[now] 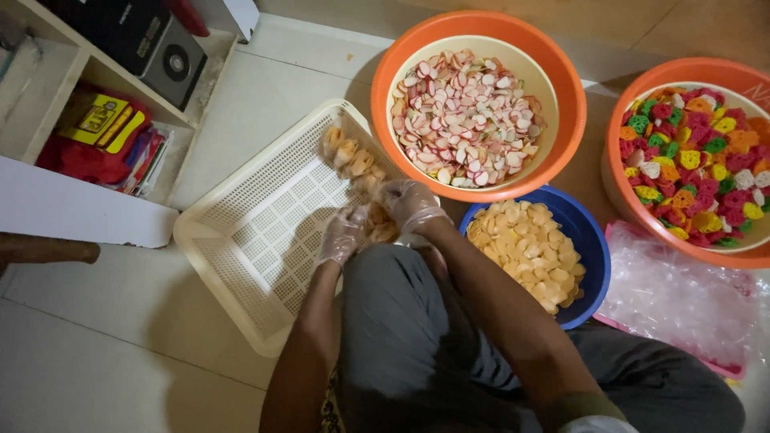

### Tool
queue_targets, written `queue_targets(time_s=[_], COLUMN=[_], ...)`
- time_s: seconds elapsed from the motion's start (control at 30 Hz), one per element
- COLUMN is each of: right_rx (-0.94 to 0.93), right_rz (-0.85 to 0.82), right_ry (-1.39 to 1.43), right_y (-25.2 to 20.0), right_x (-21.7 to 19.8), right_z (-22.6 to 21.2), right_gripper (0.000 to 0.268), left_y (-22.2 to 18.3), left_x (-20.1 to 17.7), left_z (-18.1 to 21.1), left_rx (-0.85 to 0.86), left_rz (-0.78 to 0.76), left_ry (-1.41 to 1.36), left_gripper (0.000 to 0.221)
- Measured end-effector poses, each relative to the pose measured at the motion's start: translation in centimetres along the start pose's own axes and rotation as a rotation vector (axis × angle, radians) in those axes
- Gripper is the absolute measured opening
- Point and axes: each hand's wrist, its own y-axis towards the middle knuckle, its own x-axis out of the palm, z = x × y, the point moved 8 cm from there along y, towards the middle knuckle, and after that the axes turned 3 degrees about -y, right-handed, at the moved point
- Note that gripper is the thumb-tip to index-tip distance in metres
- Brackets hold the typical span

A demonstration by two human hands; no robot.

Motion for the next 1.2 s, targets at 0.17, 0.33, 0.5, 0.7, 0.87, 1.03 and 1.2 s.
queue_targets(time_s=[0.17,0.33,0.5,0.7,0.87,1.03,1.2], right_rx=[0.125,0.067,0.002,0.022,-0.075,-0.017,0.066], right_rz=[0.040,0.125,0.205,0.294,0.420,0.534,0.596], right_ry=[0.183,0.301,0.421,0.630,0.447,0.294,0.321], right_y=[-2.9,-5.5,-5.1,-9.5,-14.3,-18.0,-23.6], right_x=[-3.3,-5.1,-4.9,-9.6,-13.9,-16.8,-20.3], right_z=[-1.0,-1.7,3.3,7.3,10.3,15.8,19.8], right_gripper=[0.032,0.031,0.029,0.023,0.026,0.028,0.031], left_y=[3.4,4.7,-2.0,-3.6,-6.9,-5.7,-10.8], left_x=[1.6,1.7,-2.1,-4.0,0.0,10.0,17.2], left_z=[-3.8,-5.8,1.7,8.2,16.1,16.6,21.8], left_rx=[0.100,-0.023,-0.026,0.182,0.222,0.235,0.395], left_rz=[0.051,0.033,0.106,0.199,-0.017,-0.275,-0.389], left_ry=[0.138,0.109,-0.160,-0.141,-0.307,-0.318,-0.137], left_gripper=[0.042,0.043,0.033,0.030,0.042,0.045,0.041])
